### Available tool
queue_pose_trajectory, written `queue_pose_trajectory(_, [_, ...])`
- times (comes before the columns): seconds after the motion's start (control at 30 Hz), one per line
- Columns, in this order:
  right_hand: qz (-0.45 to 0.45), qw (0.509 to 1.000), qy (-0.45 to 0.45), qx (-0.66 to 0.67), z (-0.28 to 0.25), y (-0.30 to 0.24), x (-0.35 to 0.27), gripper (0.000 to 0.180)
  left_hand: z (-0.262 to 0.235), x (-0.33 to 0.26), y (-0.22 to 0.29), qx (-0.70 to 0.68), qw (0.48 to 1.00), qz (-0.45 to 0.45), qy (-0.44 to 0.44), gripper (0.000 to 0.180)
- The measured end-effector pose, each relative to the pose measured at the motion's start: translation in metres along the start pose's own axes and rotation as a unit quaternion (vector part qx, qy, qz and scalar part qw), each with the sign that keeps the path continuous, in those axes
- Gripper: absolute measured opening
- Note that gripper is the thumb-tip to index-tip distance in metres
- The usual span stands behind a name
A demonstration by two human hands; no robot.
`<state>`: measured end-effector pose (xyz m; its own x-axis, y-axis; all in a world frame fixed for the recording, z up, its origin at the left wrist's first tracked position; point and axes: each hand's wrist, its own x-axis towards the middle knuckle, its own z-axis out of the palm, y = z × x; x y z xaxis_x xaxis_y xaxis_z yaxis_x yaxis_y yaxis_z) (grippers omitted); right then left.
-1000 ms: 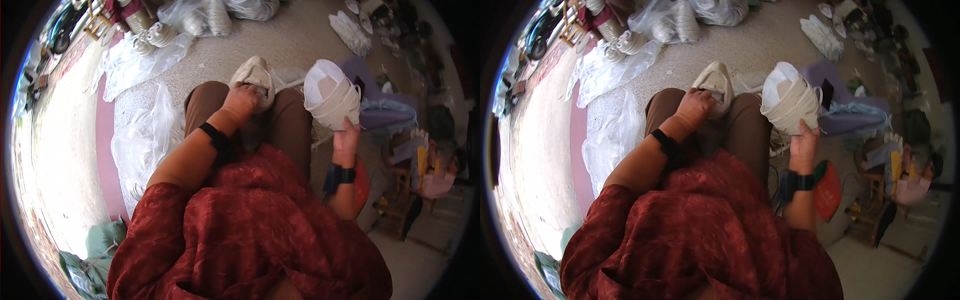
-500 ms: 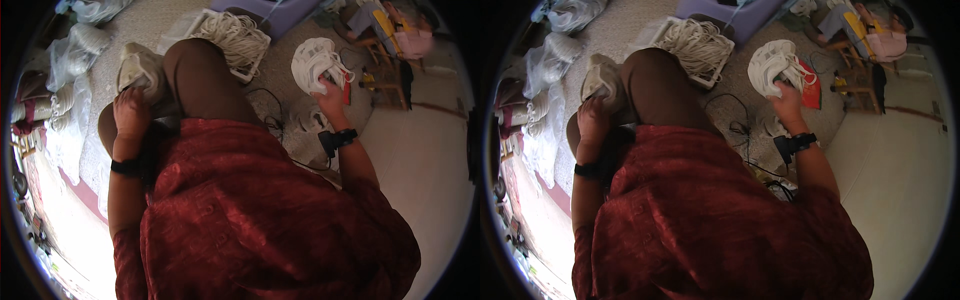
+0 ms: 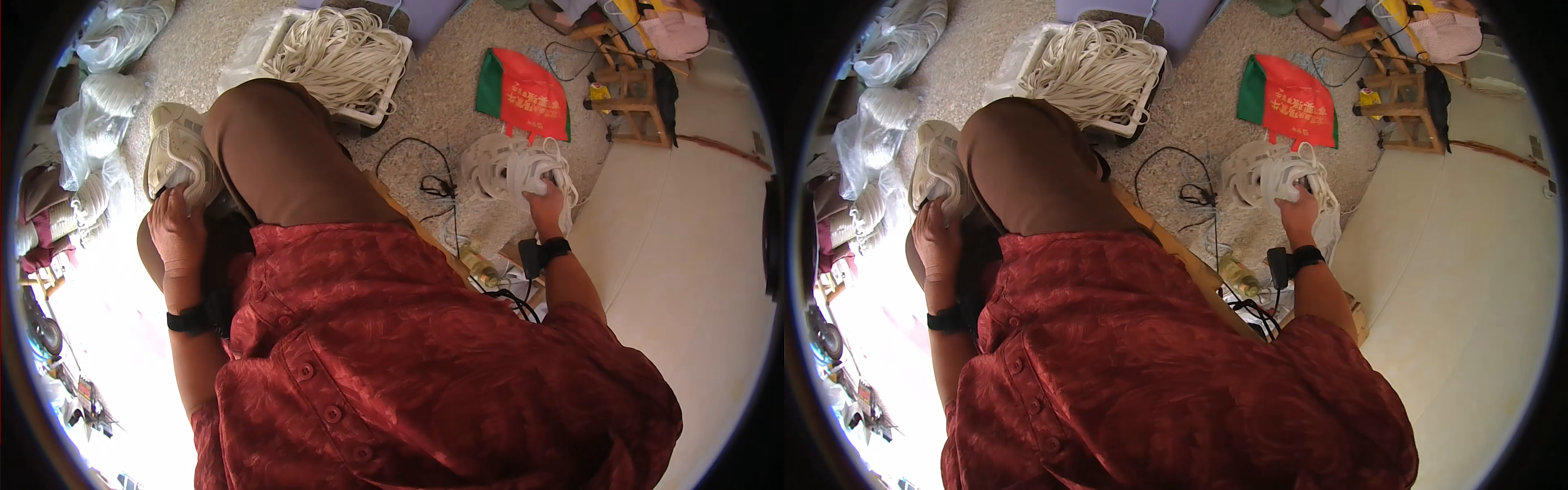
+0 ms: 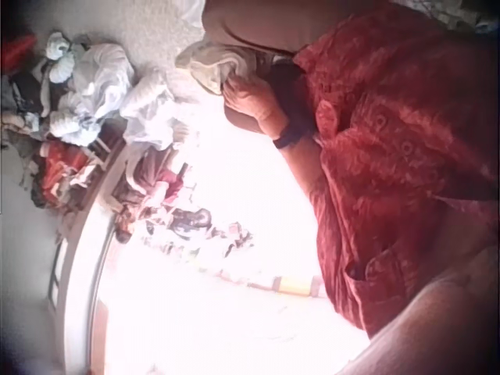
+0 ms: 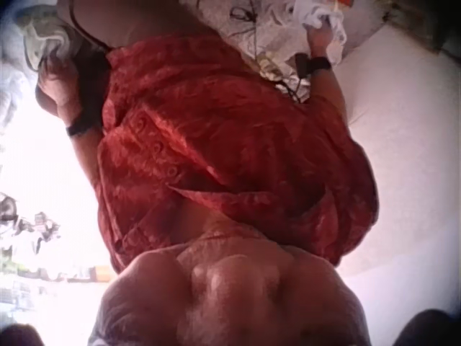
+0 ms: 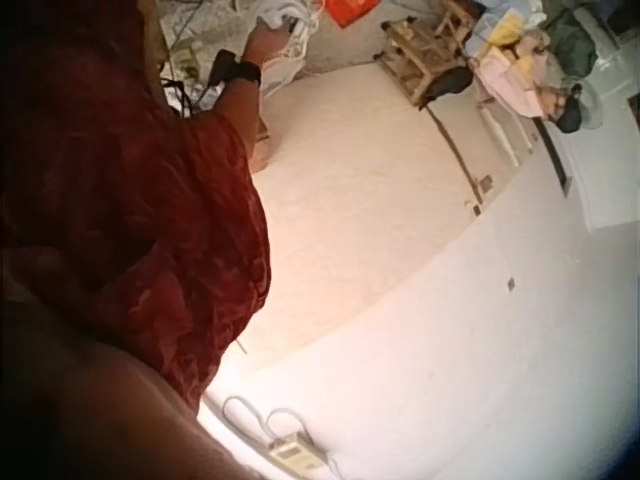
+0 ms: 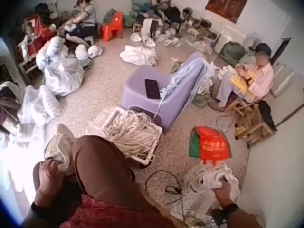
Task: Lacing a cream-colored sneaker in a manufacturing setting.
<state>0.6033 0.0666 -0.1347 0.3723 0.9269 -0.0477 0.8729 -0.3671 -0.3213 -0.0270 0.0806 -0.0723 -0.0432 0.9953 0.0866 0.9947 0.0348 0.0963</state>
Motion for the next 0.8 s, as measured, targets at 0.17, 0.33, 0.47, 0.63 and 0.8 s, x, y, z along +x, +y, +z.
queue_pose_trajectory(0.17, [0.033, 0.996, -0.07, 0.043, 0.031, 0.031, 0.013, 0.056, -0.003, 0.001, 0.005, 0.018, 1.0, 0.001, -0.009, 0.04])
queue_pose_trajectory(0.33, [0.007, 0.989, -0.146, 0.025, 0.061, 0.042, 0.026, 0.057, -0.013, 0.007, 0.021, 0.049, 0.998, -0.023, -0.044, 0.036])
queue_pose_trajectory(0.47, [0.064, 0.975, -0.213, 0.013, 0.08, 0.052, 0.054, 0.06, -0.01, 0.001, 0.015, 0.054, 0.997, -0.033, -0.046, 0.038])
queue_pose_trajectory(0.63, [0.034, 0.978, -0.203, 0.015, 0.08, 0.061, 0.047, 0.06, -0.009, 0.006, 0.015, 0.028, 0.997, -0.046, -0.061, 0.039])
queue_pose_trajectory(0.8, [-0.021, 0.984, -0.177, 0.016, 0.069, 0.057, 0.039, 0.048, -0.015, 0.004, 0.009, 0.007, 1.0, 0.013, 0.005, 0.04])
